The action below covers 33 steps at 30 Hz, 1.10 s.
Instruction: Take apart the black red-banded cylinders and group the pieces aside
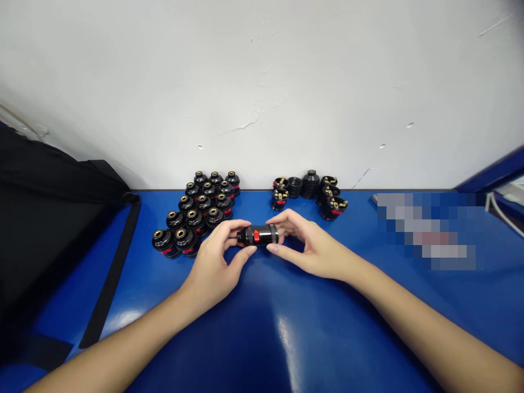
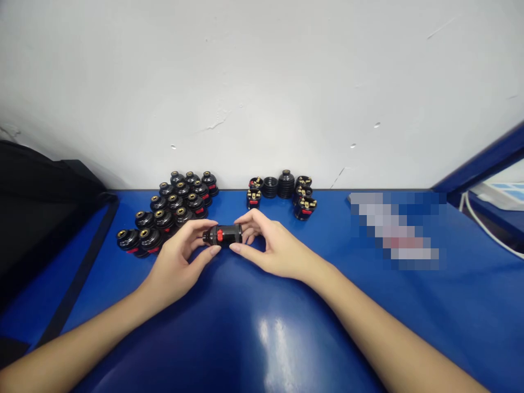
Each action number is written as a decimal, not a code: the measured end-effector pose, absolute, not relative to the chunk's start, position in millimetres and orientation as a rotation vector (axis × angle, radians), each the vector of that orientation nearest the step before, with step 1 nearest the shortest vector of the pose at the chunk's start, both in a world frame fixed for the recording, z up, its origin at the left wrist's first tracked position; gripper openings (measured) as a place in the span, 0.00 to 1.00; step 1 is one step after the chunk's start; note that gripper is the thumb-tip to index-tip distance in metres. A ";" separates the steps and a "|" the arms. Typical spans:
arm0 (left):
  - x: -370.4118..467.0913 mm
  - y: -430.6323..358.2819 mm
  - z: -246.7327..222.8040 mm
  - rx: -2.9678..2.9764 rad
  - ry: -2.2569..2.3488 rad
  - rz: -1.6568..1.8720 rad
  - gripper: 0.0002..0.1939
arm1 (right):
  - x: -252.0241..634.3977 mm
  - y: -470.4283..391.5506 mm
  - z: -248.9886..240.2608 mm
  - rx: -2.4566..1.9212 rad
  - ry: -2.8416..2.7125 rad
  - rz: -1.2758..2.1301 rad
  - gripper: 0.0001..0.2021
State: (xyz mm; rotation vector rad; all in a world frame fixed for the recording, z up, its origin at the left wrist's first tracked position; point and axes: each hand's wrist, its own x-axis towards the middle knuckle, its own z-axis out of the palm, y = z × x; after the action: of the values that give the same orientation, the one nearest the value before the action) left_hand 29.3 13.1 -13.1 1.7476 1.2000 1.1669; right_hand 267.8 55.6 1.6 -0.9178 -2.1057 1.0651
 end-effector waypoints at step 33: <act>27.9 0.8 12.2 2.027 1.159 0.826 0.11 | 263.4 44.7 24.9 -0.808 -2.316 1.029 0.10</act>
State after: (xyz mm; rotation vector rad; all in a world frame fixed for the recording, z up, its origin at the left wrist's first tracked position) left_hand 27.9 0.8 12.2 2.0273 1.1587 0.8264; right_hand 263.4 44.7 24.9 -0.8080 -2.3158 1.0293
